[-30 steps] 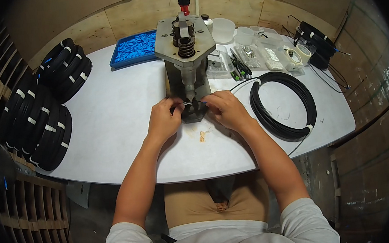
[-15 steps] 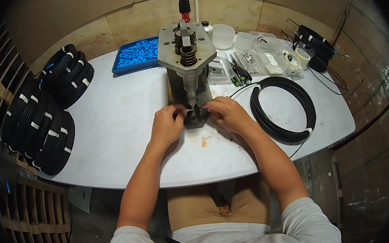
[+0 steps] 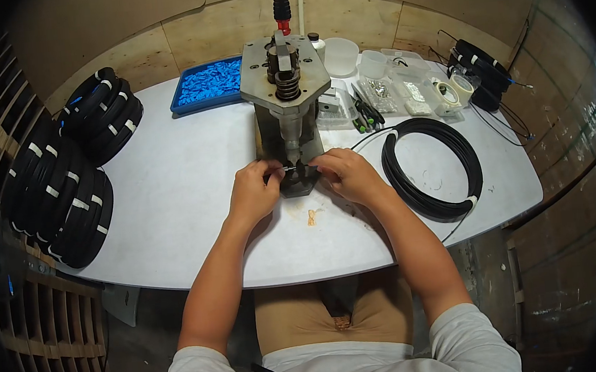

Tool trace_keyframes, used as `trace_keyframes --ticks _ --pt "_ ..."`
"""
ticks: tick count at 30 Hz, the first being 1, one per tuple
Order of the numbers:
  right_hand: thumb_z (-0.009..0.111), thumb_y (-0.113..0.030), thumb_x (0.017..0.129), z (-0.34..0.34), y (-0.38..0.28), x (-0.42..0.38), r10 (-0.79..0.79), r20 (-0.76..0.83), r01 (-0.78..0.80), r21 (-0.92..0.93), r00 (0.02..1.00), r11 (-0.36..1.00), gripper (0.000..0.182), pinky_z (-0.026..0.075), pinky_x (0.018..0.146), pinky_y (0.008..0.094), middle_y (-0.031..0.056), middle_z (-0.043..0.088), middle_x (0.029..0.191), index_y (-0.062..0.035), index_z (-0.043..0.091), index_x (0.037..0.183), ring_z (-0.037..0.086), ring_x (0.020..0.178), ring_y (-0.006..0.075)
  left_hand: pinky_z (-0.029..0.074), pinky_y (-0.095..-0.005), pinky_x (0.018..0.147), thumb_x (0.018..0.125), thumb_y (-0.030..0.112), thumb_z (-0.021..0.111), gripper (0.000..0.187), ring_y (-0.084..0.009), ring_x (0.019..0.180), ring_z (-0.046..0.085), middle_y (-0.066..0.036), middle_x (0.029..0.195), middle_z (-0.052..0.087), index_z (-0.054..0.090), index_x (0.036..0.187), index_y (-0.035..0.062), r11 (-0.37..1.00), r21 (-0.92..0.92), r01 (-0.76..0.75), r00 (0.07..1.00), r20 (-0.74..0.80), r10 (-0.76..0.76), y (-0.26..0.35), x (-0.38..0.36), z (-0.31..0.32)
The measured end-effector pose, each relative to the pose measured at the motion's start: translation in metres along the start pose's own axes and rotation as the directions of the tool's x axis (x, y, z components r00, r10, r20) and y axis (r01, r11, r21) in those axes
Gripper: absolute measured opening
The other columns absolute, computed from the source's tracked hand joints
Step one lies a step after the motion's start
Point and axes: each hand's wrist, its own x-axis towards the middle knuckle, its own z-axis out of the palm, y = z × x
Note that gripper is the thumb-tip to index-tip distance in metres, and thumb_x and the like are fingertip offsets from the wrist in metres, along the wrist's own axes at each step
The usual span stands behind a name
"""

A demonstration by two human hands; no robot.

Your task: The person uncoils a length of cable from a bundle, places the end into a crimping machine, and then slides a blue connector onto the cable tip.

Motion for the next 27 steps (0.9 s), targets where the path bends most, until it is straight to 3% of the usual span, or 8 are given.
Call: trace_keyframes --ticks 7,15,27 --pt "0.068 0.003 0.074 -0.0011 0.0015 -0.0012 0.038 0.066 -0.038 -0.005 0.997 0.999 0.041 0.051 0.080 0.0391 0.0101 0.065 0.093 -0.0106 0.066 0.112 0.063 0.089 0.0309 0.055 -0.0364 0.075 0.085 0.008 0.065 0.017 -0.0304 0.080 0.070 -0.019 0.091 0.071 0.073 0.097 -0.0010 1.000 0.008 0.023 1.000 0.009 -0.023 0.0065 -0.0003 -0.0020" --pt "0.067 -0.005 0.086 0.0019 0.0036 -0.0015 0.046 0.025 -0.046 0.002 0.999 0.999 0.022 0.052 0.080 0.0401 0.0125 0.067 0.093 -0.0069 0.067 0.108 0.064 0.089 0.0329 0.055 -0.0361 0.074 0.085 0.008 0.065 0.017 -0.0304 0.079 0.070 -0.019 0.091 0.071 0.072 0.096 -0.0016 0.999 0.003 0.038 0.999 0.008 -0.038 0.0080 -0.0005 -0.0019" --pt "0.068 -0.001 0.080 -0.0024 -0.0006 -0.0013 0.059 0.052 -0.059 -0.004 0.997 0.998 0.031 0.053 0.076 0.0393 0.0117 0.064 0.093 -0.0078 0.066 0.110 0.064 0.086 0.0321 0.055 -0.0352 0.075 0.084 0.006 0.064 0.016 -0.0291 0.081 0.071 -0.019 0.091 0.071 0.072 0.096 -0.0016 0.999 -0.037 0.032 1.000 0.003 -0.031 0.0035 -0.0005 -0.0008"
